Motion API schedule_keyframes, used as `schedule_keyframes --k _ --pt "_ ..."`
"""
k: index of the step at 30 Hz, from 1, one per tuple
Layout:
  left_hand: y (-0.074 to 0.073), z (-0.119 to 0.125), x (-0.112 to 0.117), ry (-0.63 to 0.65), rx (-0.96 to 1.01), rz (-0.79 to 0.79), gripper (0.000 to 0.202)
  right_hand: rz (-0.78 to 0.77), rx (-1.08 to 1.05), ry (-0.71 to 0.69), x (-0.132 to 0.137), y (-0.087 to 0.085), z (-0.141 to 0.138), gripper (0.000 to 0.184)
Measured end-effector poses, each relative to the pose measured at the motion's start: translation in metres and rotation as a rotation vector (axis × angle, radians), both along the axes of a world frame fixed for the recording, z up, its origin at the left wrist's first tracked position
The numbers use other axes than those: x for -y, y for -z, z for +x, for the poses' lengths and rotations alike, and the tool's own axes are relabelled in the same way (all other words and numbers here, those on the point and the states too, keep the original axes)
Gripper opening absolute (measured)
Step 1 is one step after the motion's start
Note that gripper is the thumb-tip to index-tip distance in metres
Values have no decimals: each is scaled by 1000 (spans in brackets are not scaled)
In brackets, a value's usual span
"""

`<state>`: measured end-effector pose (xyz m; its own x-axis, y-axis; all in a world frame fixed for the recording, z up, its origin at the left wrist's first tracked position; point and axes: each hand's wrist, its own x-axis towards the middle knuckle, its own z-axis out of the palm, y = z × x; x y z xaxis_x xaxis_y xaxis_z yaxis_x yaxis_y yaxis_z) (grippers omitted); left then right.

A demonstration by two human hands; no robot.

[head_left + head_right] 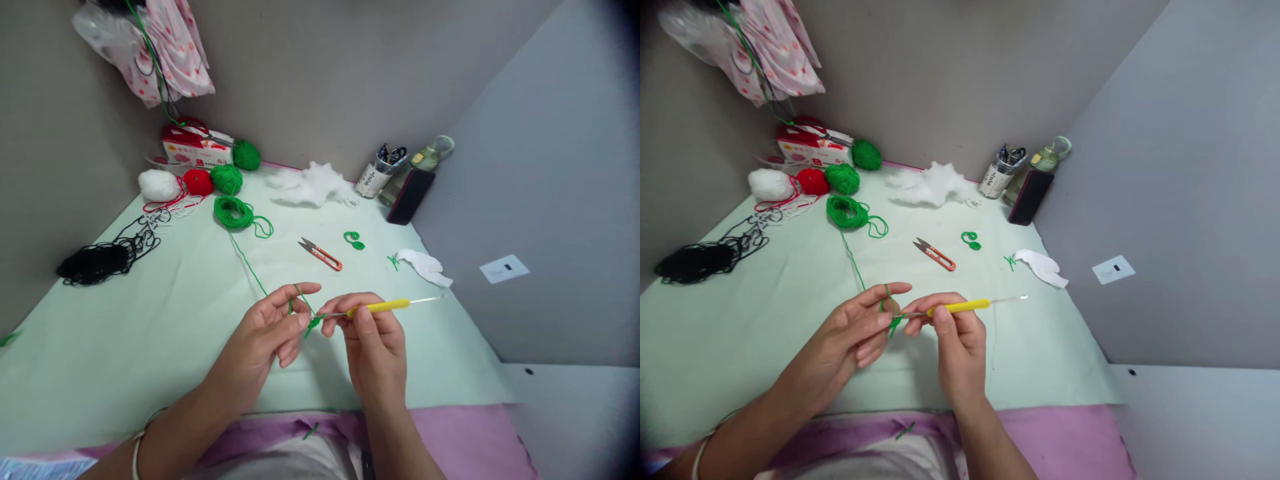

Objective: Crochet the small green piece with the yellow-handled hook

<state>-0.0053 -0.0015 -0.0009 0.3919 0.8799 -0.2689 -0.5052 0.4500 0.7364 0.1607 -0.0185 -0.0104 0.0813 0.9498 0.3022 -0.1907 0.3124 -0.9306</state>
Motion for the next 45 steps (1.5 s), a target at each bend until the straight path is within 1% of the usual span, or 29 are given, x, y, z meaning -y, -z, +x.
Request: schedule_keyframes --k 2,3,5,7,8,9,10,11,13,15,17,18,20,23,25,26,27,28,31,33,35,37,39,42,43,45 --pt "0 0 1 -23 -39 20 34 48 120 54 4 -1 1 26" --pt "1 0 1 -45 -67 36 35 106 227 84 6 0 2 25" --pt "3 2 3 -89 -109 64 41 275 515 154 11 3 2 25" --pt "4 4 4 -100 -83 50 49 446 792 218 15 9 2 32" --pt "4 4 4 -81 -42 20 51 500 865 249 16 11 1 36" --pt "3 5 3 -50 6 -19 53 516 882 272 16 12 1 38" --pt "3 5 3 -20 53 -61 52 497 837 285 15 13 0 38" --pt "2 4 2 3 88 -97 49 451 737 285 14 13 -1 35" --pt "1 3 1 8 115 -131 43 303 465 246 11 9 -1 28" --pt "0 3 2 -16 102 -108 39 172 233 165 6 4 -3 26" --pt "1 4 3 -13 68 -61 37 125 144 102 3 1 -4 23" --pt "1 5 4 -9 46 -38 36 128 155 90 2 1 -5 22" --pt "3 7 4 -19 -3 0 34 174 247 115 4 3 -6 22" --pt "6 8 4 -65 -45 12 36 301 524 200 11 10 -6 30" --pt "7 7 2 -46 -8 -27 39 401 726 255 14 14 -4 39" --pt "7 6 1 -26 26 -57 40 433 778 268 15 15 -2 41" --pt "7 5 0 -10 63 -88 41 433 777 267 14 14 -1 41" --pt "6 4 0 -3 95 -116 40 403 721 263 13 13 1 38" --pt "5 2 -2 -40 122 -139 34 218 376 238 6 8 2 25" --pt "4 4 -2 -83 83 -92 32 133 200 182 2 5 0 22" --pt "4 6 -1 -99 29 -21 34 113 170 121 0 5 -2 18" --pt "3 8 0 -78 -13 23 36 111 195 96 -1 5 -4 15" --pt "3 7 1 -34 -25 30 35 82 152 69 -1 5 -3 15" --pt "2 2 1 1 -48 38 31 15 58 28 0 3 1 22" --pt "2 0 1 -2 -68 52 30 14 70 34 2 1 3 24" --pt "2 -3 2 -34 -126 89 31 62 186 78 5 -1 4 24"
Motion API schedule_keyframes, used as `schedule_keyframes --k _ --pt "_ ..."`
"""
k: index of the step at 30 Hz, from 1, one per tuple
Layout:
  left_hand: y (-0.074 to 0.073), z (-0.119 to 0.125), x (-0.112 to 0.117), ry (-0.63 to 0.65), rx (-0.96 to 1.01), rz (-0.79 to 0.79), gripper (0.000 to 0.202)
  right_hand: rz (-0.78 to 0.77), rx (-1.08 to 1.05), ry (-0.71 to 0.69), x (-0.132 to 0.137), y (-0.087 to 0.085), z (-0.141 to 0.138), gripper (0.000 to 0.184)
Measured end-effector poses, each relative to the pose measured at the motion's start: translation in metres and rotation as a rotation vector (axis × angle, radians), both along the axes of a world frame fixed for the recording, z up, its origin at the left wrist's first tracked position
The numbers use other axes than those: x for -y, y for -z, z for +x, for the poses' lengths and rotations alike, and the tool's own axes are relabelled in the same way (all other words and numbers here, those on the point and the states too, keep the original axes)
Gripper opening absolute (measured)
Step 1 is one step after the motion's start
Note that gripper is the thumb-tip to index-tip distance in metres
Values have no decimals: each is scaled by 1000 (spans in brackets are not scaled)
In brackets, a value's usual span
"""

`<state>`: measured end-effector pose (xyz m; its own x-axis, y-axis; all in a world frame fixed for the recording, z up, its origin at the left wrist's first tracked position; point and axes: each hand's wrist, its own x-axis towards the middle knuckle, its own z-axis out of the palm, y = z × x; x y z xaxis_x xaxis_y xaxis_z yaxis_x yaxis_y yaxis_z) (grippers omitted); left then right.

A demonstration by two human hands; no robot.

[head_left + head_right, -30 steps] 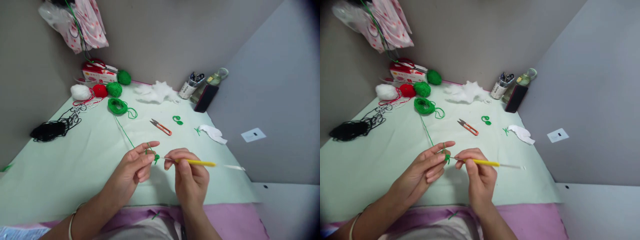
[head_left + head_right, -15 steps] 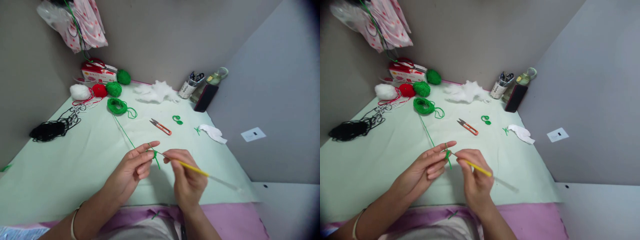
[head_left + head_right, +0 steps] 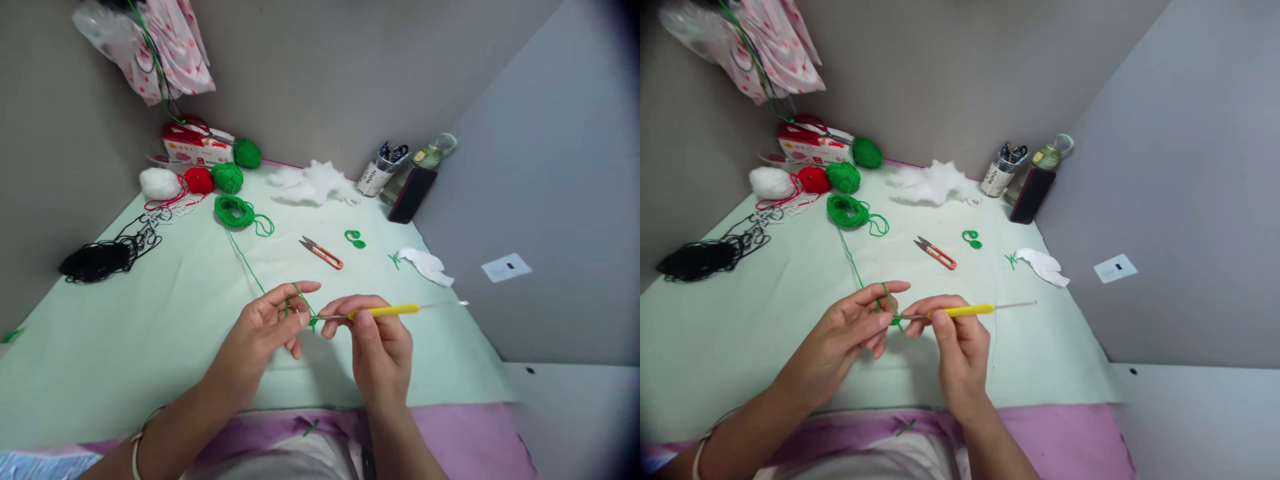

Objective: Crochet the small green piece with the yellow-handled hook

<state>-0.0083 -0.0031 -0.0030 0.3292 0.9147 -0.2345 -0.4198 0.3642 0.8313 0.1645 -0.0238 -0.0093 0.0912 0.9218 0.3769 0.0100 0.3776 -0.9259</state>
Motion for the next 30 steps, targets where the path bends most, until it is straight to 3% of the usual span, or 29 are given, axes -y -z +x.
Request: schedule_keyframes --k 5,9,11,13,17,20,26,28,30 --pt "2 0 1 -125 -124 53 38 336 510 69 7 7 -2 30" --pt "3 2 -1 -53 60 -62 54 504 791 168 6 16 -3 40" --pt "3 2 -2 25 168 -159 52 456 705 176 6 15 -3 39" --pt "3 1 -2 53 218 -219 44 330 472 155 5 11 -4 31" --pt "2 3 -1 4 198 -153 36 114 55 68 0 3 -7 24" --pt "2 7 2 0 145 -66 34 134 137 32 -1 5 -9 21" --pt "6 9 0 -23 181 -121 41 415 670 153 9 18 -3 43" --pt "6 7 -1 32 238 -194 40 406 631 160 9 17 -1 41" --pt "5 5 -2 40 271 -242 36 301 415 158 7 12 -1 33"
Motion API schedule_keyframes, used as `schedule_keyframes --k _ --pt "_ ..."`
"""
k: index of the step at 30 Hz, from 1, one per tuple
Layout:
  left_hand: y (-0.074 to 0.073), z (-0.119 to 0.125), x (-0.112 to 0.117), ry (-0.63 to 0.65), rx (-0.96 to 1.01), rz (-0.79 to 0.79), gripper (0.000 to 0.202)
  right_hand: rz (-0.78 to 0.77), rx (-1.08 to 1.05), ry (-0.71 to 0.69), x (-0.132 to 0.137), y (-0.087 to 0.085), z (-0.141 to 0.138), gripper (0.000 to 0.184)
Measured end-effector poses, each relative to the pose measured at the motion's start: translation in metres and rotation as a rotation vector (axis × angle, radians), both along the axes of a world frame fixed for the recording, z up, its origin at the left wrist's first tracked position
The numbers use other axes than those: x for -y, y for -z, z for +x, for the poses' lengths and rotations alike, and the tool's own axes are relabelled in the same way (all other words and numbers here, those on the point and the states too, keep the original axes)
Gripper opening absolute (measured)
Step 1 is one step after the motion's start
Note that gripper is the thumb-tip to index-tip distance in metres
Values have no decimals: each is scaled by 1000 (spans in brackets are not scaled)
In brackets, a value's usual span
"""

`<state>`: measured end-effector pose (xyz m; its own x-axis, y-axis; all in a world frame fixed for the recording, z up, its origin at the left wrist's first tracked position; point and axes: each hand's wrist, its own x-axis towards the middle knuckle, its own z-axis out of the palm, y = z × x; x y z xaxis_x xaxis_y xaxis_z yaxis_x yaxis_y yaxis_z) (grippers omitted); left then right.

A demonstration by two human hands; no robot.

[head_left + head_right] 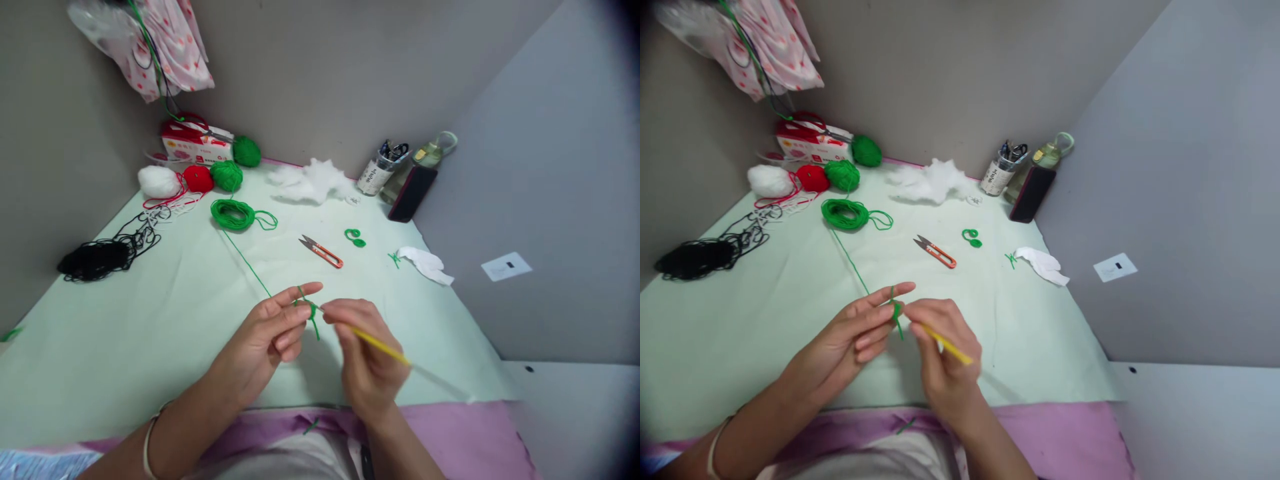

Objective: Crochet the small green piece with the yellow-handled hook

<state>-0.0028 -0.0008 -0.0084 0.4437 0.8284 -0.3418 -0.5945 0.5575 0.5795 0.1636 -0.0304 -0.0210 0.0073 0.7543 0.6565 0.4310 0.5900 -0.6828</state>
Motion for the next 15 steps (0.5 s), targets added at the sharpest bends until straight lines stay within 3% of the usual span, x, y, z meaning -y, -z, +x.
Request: schedule_keyframes --k 4,8,12,15 --pt "-2 1 0 -97 -32 51 28 -174 -399 -100 -6 -9 -5 23" --pt "-1 4 1 -99 -117 170 27 -245 -434 -199 -11 -7 -8 16" --pt "-1 2 1 -91 -150 190 25 -369 -609 -270 -13 -4 -4 18" --pt "-1 -1 2 -103 -201 219 24 -348 -545 -224 -9 -6 0 23"
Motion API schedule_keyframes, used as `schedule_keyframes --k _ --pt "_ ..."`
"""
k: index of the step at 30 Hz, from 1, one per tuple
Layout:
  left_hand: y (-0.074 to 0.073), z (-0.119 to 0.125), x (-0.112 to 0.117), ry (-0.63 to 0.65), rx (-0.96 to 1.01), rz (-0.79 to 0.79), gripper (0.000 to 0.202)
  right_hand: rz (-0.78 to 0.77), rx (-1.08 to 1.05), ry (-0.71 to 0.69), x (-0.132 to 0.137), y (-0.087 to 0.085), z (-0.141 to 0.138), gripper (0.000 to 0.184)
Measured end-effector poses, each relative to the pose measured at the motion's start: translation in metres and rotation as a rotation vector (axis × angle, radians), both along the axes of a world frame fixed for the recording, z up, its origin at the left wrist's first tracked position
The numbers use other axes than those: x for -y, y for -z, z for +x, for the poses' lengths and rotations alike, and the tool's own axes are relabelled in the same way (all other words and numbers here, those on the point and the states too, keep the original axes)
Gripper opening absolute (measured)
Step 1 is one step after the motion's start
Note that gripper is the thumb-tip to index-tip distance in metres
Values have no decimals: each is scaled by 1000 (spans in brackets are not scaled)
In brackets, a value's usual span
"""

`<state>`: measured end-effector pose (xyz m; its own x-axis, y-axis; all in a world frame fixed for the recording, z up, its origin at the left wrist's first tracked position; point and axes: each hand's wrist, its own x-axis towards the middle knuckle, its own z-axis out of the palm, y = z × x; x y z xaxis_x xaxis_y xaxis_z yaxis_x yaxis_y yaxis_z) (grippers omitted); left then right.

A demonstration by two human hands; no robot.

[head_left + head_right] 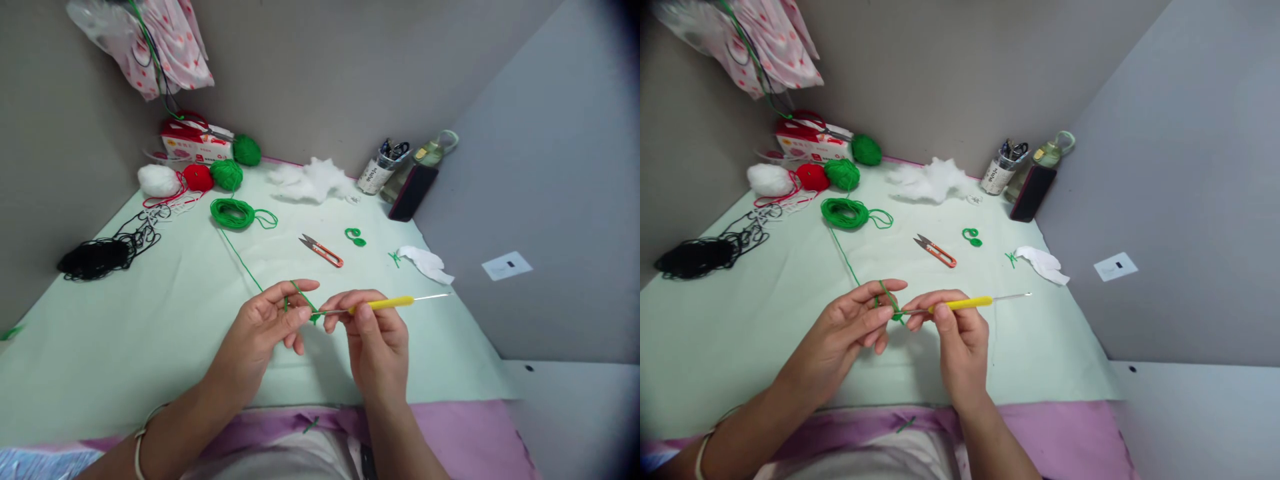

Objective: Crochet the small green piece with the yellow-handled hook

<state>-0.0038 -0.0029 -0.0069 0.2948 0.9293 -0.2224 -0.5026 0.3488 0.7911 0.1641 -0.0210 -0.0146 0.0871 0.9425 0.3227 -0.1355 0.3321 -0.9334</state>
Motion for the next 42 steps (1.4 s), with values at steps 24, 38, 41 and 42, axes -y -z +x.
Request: schedule_keyframes --k 24,38,41,42 --pt "-1 1 0 83 86 -30 34 128 133 36 -3 -3 -13 20" --pt "-6 -2 1 42 22 -10 36 125 112 69 -2 -3 -11 17" --pt "-6 -1 1 69 12 -17 47 78 46 26 -5 -1 -11 16" --pt "-6 -2 1 67 11 -24 47 53 8 11 -6 -1 -11 16"
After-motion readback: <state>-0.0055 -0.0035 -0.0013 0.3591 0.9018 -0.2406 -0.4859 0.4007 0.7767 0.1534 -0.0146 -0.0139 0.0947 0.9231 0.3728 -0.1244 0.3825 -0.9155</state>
